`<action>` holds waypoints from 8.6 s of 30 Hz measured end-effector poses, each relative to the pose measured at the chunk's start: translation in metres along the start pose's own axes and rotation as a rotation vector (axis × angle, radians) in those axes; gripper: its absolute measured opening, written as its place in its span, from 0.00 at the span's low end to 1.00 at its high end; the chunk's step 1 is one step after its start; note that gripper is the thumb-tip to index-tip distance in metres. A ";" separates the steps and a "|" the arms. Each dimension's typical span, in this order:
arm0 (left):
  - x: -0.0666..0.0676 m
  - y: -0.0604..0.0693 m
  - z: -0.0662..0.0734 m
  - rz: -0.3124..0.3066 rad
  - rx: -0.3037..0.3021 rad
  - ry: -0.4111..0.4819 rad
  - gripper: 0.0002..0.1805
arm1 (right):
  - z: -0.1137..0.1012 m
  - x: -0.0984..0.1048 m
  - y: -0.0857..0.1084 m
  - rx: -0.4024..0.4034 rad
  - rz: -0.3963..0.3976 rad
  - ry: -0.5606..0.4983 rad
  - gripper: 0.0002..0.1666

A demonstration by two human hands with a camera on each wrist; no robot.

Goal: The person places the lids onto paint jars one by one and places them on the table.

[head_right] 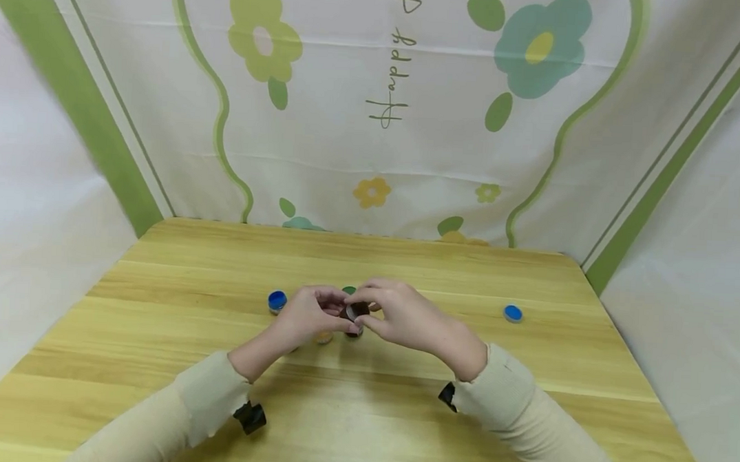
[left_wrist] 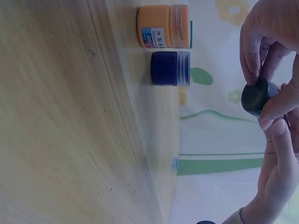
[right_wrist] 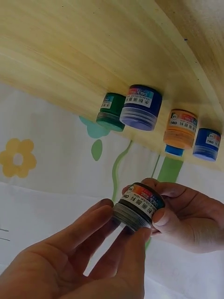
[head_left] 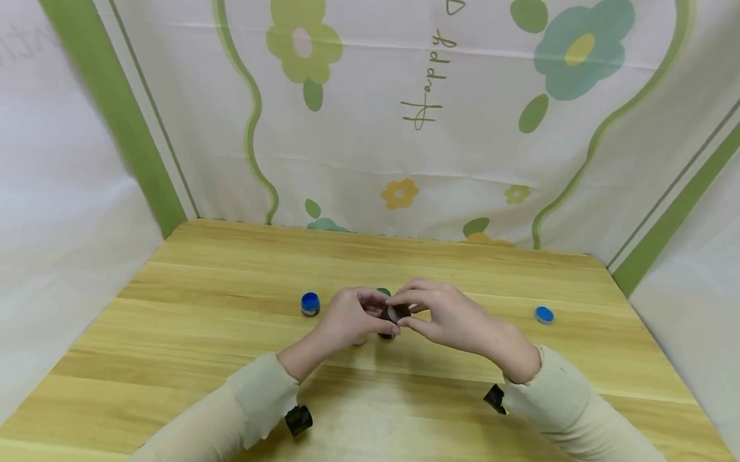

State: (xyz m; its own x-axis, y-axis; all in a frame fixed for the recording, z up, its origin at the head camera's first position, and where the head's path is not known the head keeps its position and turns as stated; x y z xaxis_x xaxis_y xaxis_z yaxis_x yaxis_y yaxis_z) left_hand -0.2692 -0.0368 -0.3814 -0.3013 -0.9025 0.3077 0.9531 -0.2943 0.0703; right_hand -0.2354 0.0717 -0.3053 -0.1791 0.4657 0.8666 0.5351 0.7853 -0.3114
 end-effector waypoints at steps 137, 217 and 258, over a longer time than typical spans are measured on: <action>-0.051 0.023 -0.027 -0.316 -0.097 -0.436 0.16 | 0.211 0.047 0.185 -0.724 -0.136 0.111 0.24; 0.114 -0.012 -0.078 0.102 0.189 -0.530 0.26 | 0.095 0.034 0.109 -0.353 -0.143 0.135 0.22; 0.069 -0.001 -0.020 0.073 0.070 -0.283 0.23 | 0.046 0.047 0.048 -0.149 -0.081 0.181 0.21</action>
State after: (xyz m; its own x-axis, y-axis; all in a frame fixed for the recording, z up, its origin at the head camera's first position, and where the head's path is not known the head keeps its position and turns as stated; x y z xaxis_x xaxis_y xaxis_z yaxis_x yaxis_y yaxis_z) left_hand -0.2914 -0.1047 -0.3790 -0.2214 -0.7943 0.5657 0.9746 -0.2003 0.1001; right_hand -0.2556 0.1497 -0.2977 -0.0822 0.3124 0.9464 0.6431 0.7421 -0.1891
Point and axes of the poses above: each hand's wrist, its own y-axis away from the middle knuckle, its own x-axis out of the back of the hand, z = x × y, the point moved 10 cm from there along -y, towards the middle knuckle, and after that the axes turned 2 degrees about x, right-handed, at the moved point
